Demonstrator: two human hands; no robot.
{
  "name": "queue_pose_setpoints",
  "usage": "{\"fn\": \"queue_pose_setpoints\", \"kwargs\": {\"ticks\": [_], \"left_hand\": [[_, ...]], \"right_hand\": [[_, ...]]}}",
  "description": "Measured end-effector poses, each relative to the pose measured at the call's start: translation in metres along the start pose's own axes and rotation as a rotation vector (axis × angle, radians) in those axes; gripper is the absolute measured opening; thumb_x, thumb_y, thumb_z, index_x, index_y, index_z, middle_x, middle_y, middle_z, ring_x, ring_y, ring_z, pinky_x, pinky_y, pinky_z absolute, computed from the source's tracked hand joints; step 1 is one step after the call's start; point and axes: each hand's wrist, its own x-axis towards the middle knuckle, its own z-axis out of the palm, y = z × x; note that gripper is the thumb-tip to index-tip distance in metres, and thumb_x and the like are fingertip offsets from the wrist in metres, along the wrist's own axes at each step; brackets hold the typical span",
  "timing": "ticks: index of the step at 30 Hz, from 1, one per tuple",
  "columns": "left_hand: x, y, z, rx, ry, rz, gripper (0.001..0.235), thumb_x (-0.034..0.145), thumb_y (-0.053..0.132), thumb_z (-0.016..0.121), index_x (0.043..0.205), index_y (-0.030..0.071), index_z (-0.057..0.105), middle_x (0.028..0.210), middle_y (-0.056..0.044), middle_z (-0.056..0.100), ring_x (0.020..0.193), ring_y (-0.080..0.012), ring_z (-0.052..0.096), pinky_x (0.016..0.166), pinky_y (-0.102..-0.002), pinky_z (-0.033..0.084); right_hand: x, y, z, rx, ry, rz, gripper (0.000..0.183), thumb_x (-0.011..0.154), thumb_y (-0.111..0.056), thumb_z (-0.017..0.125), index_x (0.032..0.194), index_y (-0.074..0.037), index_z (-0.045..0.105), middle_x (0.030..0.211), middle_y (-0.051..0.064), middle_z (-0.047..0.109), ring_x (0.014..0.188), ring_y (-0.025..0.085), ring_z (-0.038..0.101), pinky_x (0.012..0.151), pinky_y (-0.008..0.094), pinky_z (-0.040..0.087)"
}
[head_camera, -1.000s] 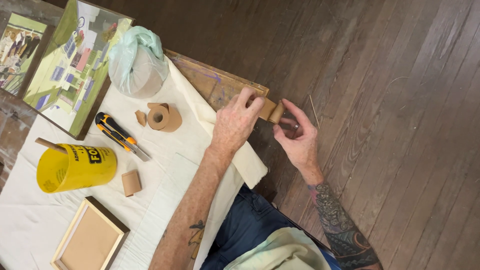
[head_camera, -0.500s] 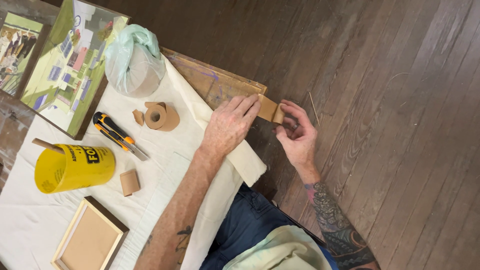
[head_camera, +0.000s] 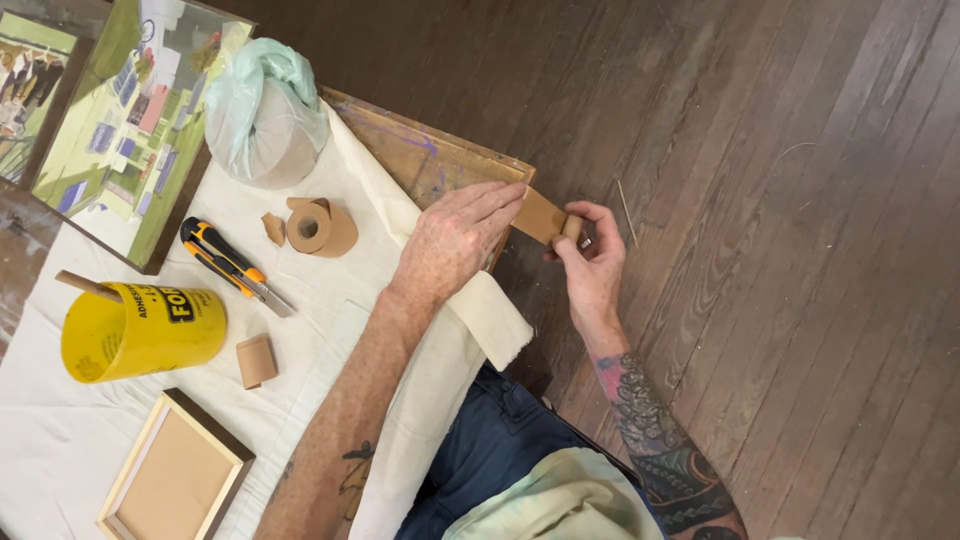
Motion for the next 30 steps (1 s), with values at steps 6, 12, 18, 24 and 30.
{"fn": "queue_pose_setpoints", "kwargs": {"ticks": [6,12,18,24,30], "left_hand": [[-0.001,0.000,0.004,0.099,0.045,0.061,0.015,0.103,0.017,0.063,0.110,0.015,0.076,0.113,-0.001,0.076,0.112,-0.0189,0.069,0.097,-0.032,0.056],[-0.002,-0.006,0.004,0.042,0.036,0.076,0.015,0.103,0.023,0.067,0.111,0.016,0.078,0.119,0.000,0.077,0.113,-0.0171,0.070,0.097,-0.032,0.056],[0.000,-0.014,-0.010,0.087,-0.026,0.132,0.025,0.106,0.033,0.062,0.118,0.017,0.076,0.126,-0.001,0.075,0.112,-0.0169,0.066,0.098,-0.034,0.046],[-0.013,-0.040,-0.016,0.148,-0.022,0.100,0.027,0.101,0.039,0.068,0.114,0.017,0.076,0.122,0.000,0.074,0.103,-0.0221,0.066,0.087,-0.038,0.049],[-0.048,-0.075,-0.039,0.186,-0.094,0.017,0.032,0.102,0.042,0.065,0.100,0.011,0.075,0.107,-0.004,0.076,0.100,-0.0235,0.067,0.083,-0.037,0.047]], "right_hand": [[0.000,0.005,0.004,0.063,0.086,0.144,0.035,0.080,0.009,0.059,0.112,-0.002,0.065,0.093,0.009,0.056,0.070,0.014,0.063,0.066,0.032,0.068],[0.004,0.019,-0.001,0.117,0.095,0.242,0.021,0.086,-0.001,0.065,0.106,-0.006,0.065,0.102,0.009,0.061,0.079,0.016,0.064,0.068,0.034,0.069],[0.007,0.024,-0.002,0.152,0.147,0.313,0.026,0.085,0.000,0.066,0.109,-0.011,0.061,0.110,0.008,0.062,0.093,0.019,0.064,0.071,0.035,0.069],[0.007,0.033,-0.008,0.110,0.152,0.256,0.029,0.083,0.005,0.063,0.107,-0.010,0.063,0.105,0.008,0.064,0.087,0.019,0.065,0.071,0.037,0.068],[0.010,0.040,-0.007,0.103,0.189,0.212,0.030,0.083,0.008,0.057,0.105,-0.009,0.069,0.099,0.007,0.068,0.083,0.015,0.072,0.073,0.025,0.065]]}}
